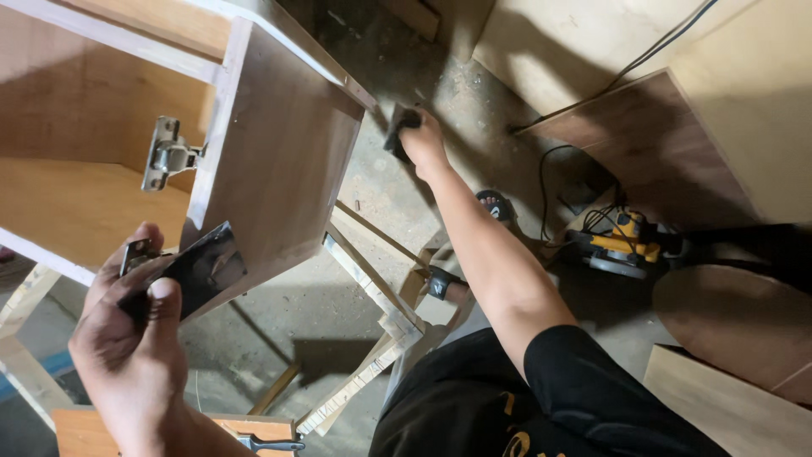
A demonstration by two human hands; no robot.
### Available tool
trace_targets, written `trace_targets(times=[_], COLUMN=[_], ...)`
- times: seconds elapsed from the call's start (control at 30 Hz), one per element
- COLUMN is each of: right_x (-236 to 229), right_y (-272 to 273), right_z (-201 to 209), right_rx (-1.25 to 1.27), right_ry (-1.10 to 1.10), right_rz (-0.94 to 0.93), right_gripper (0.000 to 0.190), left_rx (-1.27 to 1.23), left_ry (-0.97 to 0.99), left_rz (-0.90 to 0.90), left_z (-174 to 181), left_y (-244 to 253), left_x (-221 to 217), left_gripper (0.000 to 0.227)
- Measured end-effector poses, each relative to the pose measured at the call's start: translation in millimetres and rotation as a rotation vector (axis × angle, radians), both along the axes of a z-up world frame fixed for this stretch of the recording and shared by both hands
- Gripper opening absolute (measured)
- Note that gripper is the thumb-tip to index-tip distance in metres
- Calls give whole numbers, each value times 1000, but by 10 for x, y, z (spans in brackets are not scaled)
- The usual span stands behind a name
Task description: The person sands the edges and corners of a wooden cabinet using a small piece of sandpaper held by hand.
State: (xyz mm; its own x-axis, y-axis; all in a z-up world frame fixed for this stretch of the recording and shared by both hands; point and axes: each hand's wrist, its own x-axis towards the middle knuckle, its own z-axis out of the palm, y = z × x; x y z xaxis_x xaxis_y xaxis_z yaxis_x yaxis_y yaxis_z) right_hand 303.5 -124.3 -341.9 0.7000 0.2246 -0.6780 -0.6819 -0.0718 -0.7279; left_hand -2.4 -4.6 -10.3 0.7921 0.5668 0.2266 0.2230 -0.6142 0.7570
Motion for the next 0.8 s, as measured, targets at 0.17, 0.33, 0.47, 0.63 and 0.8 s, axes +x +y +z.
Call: trace_targets(times=[0.17, 0.33, 0.47, 0.63, 0.8], right_x=[-105, -133, -221, -319, -351], right_y=[-6, 14, 64, 147, 202], right_z=[6, 321, 441, 321, 310], right_rx=[131, 58, 22, 99, -11], right_ry=[-101, -79, -221, -317, -474], right_rz=[-90, 37, 120, 57, 101], right_gripper=[40, 38, 54, 55, 65], left_rx=[55, 81, 112, 111, 66], left_ry=[34, 65, 76, 90, 58], left_rz=[-54, -29, -61, -42, -64], left_z=[58, 53, 84, 103, 105], left_y=[34, 58, 57, 37, 34], left_x=[12, 9, 33, 40, 45], left_gripper=[26, 19, 24, 28, 25])
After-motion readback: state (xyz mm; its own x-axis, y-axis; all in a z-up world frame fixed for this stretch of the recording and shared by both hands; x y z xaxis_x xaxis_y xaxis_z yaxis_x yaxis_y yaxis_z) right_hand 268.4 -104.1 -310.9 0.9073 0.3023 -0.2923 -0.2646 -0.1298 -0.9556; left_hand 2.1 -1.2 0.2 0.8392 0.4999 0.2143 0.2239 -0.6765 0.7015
